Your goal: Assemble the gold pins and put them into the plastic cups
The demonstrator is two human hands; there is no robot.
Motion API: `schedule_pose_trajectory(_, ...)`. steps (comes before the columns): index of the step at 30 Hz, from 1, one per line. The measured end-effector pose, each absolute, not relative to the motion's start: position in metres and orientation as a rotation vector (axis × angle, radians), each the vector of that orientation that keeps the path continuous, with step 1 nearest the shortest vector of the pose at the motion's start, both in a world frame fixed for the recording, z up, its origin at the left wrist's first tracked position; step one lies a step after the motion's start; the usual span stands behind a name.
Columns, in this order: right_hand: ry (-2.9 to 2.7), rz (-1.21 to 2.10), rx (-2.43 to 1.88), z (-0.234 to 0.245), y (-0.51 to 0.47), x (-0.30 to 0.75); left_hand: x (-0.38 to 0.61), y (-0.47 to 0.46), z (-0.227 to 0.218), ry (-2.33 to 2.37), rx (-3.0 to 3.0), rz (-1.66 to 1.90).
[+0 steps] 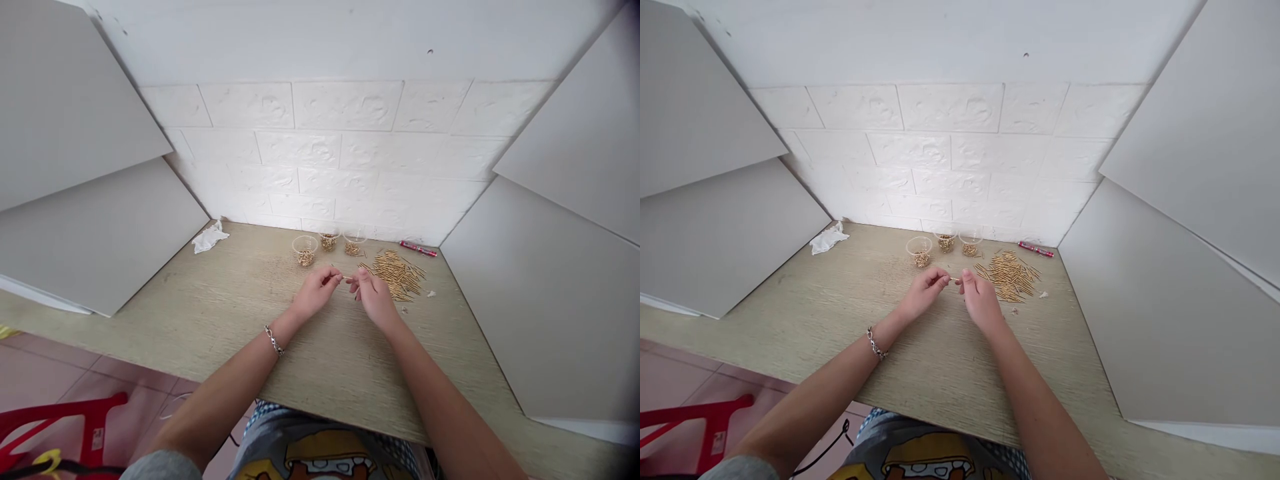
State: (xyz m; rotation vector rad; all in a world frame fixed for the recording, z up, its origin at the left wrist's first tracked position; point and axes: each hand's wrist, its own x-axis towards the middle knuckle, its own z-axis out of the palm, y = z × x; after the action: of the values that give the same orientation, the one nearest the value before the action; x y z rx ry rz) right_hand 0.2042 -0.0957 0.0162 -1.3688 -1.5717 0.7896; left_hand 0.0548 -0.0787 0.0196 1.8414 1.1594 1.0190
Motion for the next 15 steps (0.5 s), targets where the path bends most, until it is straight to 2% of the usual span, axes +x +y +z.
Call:
schedule_pose_trajectory(5, -1.584, 0.709, -1.409, 0.017, -0.094, 0.205, 0.048, -0.076, 0.021, 1.299, 2.048, 1.041)
schedule_pose_trajectory(15, -1.859, 0.423, -1.554, 0.008, -0.093, 0.203, 0.032, -0.068, 0.015, 1.364, 2.838, 0.596)
